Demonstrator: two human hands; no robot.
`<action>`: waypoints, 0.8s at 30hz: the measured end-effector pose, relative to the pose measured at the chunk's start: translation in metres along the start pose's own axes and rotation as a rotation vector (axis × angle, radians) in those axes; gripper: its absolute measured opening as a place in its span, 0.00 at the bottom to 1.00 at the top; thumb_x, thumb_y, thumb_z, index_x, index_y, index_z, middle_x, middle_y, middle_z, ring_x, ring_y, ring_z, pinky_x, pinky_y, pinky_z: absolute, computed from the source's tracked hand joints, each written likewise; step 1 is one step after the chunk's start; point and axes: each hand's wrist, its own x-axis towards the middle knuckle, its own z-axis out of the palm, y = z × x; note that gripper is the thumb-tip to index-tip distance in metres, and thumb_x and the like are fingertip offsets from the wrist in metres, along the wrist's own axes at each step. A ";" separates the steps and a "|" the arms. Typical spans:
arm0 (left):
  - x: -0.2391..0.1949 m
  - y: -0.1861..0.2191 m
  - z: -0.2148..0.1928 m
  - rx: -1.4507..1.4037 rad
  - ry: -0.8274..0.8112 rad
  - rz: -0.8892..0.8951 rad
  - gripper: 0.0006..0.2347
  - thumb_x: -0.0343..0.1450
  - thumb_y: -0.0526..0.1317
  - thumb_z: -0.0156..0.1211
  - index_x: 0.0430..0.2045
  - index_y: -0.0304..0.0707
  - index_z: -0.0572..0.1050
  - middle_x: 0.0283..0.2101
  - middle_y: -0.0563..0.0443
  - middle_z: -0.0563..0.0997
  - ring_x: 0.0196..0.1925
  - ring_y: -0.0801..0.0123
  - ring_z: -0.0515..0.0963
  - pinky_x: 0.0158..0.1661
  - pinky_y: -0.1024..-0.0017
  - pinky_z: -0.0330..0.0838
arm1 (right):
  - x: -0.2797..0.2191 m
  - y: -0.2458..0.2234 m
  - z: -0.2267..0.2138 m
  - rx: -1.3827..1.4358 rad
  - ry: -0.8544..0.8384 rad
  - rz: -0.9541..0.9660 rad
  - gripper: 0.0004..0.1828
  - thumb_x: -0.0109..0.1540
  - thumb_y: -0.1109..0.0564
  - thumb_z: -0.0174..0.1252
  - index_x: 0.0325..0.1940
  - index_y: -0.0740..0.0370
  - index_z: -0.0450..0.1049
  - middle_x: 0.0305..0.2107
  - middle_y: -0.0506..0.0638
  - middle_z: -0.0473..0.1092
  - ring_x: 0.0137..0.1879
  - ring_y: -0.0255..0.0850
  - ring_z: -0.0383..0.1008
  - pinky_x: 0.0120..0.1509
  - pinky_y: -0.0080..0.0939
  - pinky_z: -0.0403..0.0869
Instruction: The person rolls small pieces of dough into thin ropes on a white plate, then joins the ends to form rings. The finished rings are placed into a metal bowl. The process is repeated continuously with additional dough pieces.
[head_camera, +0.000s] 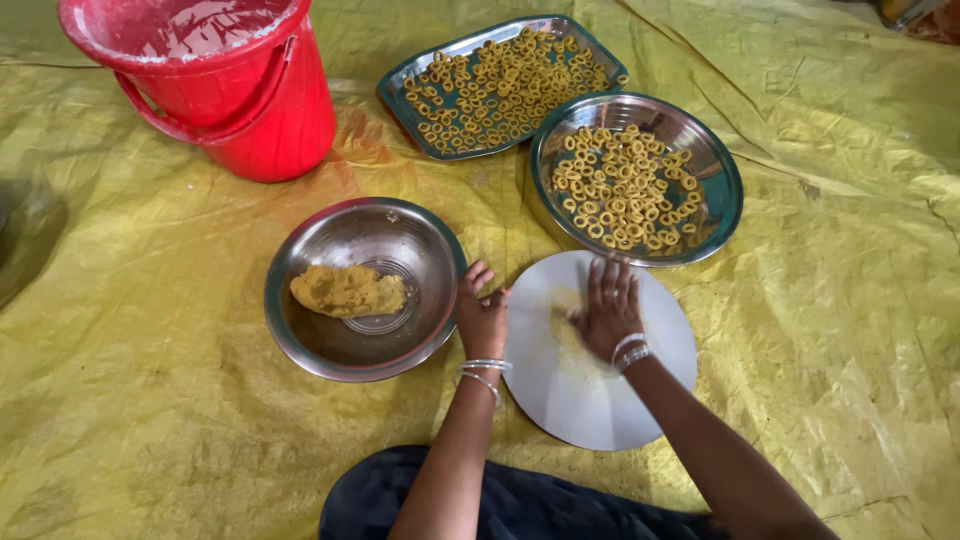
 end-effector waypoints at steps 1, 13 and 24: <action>0.000 -0.005 -0.002 0.028 0.002 0.006 0.22 0.70 0.27 0.54 0.62 0.35 0.65 0.58 0.43 0.76 0.40 0.66 0.85 0.33 0.77 0.76 | 0.009 0.003 0.000 0.031 0.053 0.006 0.55 0.64 0.29 0.46 0.79 0.69 0.35 0.76 0.69 0.30 0.81 0.66 0.26 0.80 0.66 0.38; -0.008 -0.001 -0.002 -0.009 -0.037 -0.021 0.24 0.69 0.26 0.52 0.63 0.36 0.63 0.60 0.42 0.75 0.42 0.65 0.86 0.33 0.78 0.76 | -0.061 -0.065 -0.022 -0.060 -0.131 -0.071 0.52 0.63 0.30 0.45 0.78 0.67 0.40 0.75 0.70 0.34 0.80 0.67 0.30 0.78 0.67 0.41; -0.010 0.004 0.000 -0.048 -0.030 -0.058 0.22 0.72 0.27 0.52 0.63 0.38 0.64 0.59 0.46 0.76 0.40 0.71 0.84 0.32 0.79 0.74 | 0.017 0.038 0.016 -0.042 -0.022 -0.102 0.55 0.62 0.31 0.45 0.78 0.72 0.37 0.76 0.68 0.32 0.81 0.64 0.26 0.81 0.62 0.37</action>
